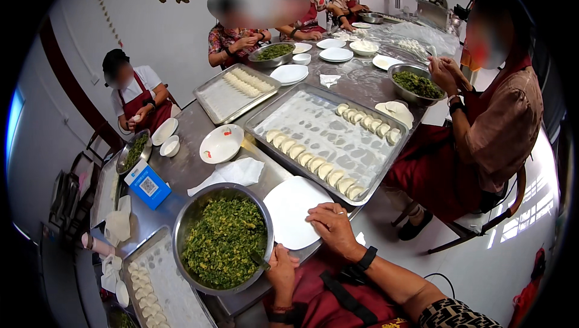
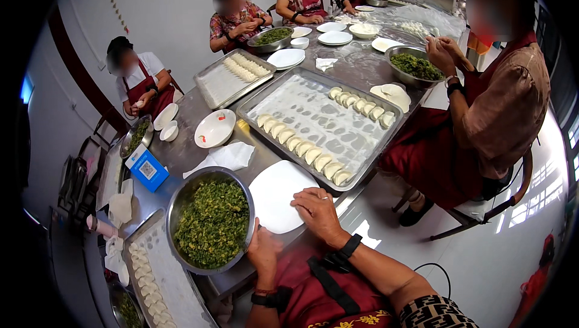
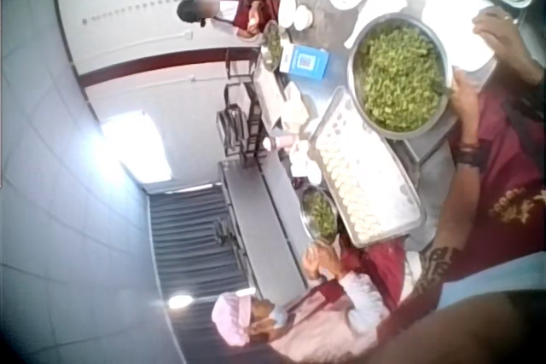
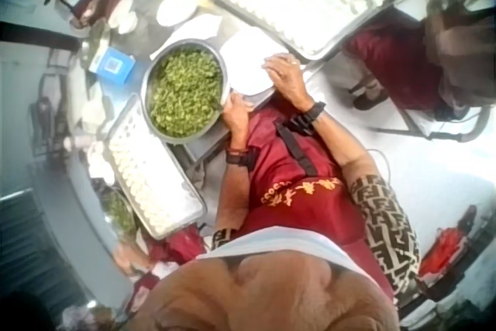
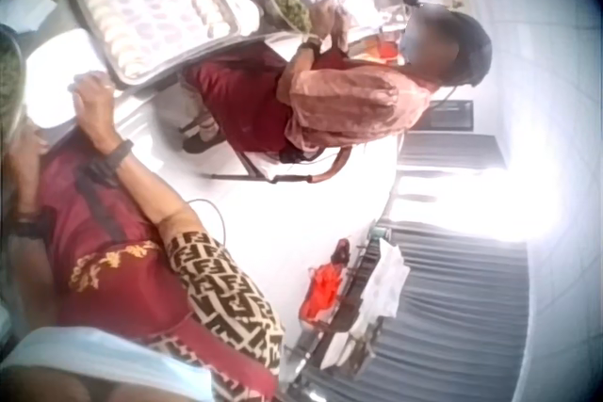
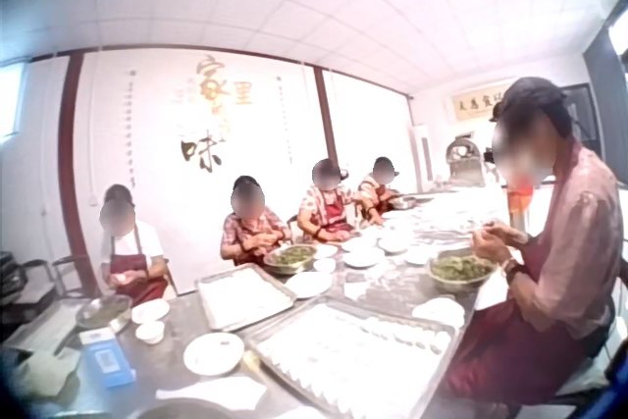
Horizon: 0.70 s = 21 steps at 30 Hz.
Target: The person places filling into a circular dough wrapper with a small spatula and pinches the edges together by hand to form dumplings, then places them onto a tray.
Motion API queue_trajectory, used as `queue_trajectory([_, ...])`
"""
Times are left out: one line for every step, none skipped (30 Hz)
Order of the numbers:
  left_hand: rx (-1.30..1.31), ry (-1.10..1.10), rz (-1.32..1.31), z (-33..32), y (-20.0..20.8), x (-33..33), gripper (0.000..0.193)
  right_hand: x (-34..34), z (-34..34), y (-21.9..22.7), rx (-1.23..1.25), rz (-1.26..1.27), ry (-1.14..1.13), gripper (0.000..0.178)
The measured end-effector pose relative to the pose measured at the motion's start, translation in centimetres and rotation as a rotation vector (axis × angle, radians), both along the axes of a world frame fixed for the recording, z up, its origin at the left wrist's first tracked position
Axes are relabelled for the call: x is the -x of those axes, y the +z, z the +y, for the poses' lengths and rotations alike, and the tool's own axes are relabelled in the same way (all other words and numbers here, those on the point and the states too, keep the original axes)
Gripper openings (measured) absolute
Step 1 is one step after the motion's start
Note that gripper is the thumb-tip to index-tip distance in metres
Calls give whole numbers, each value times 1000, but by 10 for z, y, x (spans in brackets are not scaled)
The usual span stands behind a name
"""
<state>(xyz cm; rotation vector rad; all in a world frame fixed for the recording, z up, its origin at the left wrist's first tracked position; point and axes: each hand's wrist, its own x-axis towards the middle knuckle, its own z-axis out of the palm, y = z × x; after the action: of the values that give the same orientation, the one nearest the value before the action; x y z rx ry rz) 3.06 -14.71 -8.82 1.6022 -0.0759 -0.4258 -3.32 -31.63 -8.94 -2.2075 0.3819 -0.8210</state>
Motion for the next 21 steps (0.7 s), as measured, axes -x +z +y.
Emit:
queue_trajectory([3,-1,6,-1,0,0,46,3,1,2,34,21,2,20])
queue_trajectory([3,6,19,-2,2,1,46,8,2,6,68,42,4,21])
queue_trajectory([3,12,31,-4,5,1,45,11,4,10,103,61,4,22])
queue_trajectory([-2,25,49,-3,6,2,45,15,9,21,129,81,2,23])
queue_trajectory([24,28,32,-2,5,2,28,20,13,35,155,102,-1,24])
queue_trajectory([54,25,16,-4,3,2,22,27,17,55,185,124,-9,24])
queue_trajectory([78,27,-6,-4,2,0,33,29,21,77,127,64,65,25])
queue_trajectory([47,37,-43,-2,1,0,33,28,26,98,59,10,142,25])
queue_trajectory([25,35,-81,-2,3,1,33,29,30,125,1,-44,208,26])
queue_trajectory([2,34,-120,-2,5,2,32,30,33,150,-91,-107,345,28])
queue_trajectory([-4,23,-141,-5,6,4,32,33,35,176,-175,-166,471,31])
queue_trajectory([-10,27,-148,-5,6,3,32,33,41,198,-273,-191,612,32])
queue_trajectory([-26,56,-155,4,4,-1,32,29,50,217,-387,-224,777,34])
queue_trajectory([-15,52,-154,0,6,-2,32,35,53,245,-411,-187,922,35])
queue_trajectory([-9,56,-146,0,5,-5,32,39,58,264,-442,-155,1080,37])
queue_trajectory([12,45,-133,-6,3,-4,32,47,66,273,-515,-201,1109,35])
queue_trajectory([32,32,-113,-11,-1,-1,32,56,79,279,-588,-247,1137,33])
queue_trajectory([42,37,-103,-10,-4,-1,32,61,94,280,-669,-300,1185,31])
queue_trajectory([50,39,-94,-11,-7,-1,32,66,109,279,-750,-352,1232,30])
queue_trajectory([48,45,-86,-7,-10,-2,32,65,123,280,-841,-404,1282,28])
queue_trajectory([52,56,-78,-5,-12,-3,32,60,126,280,-744,-426,1300,26])
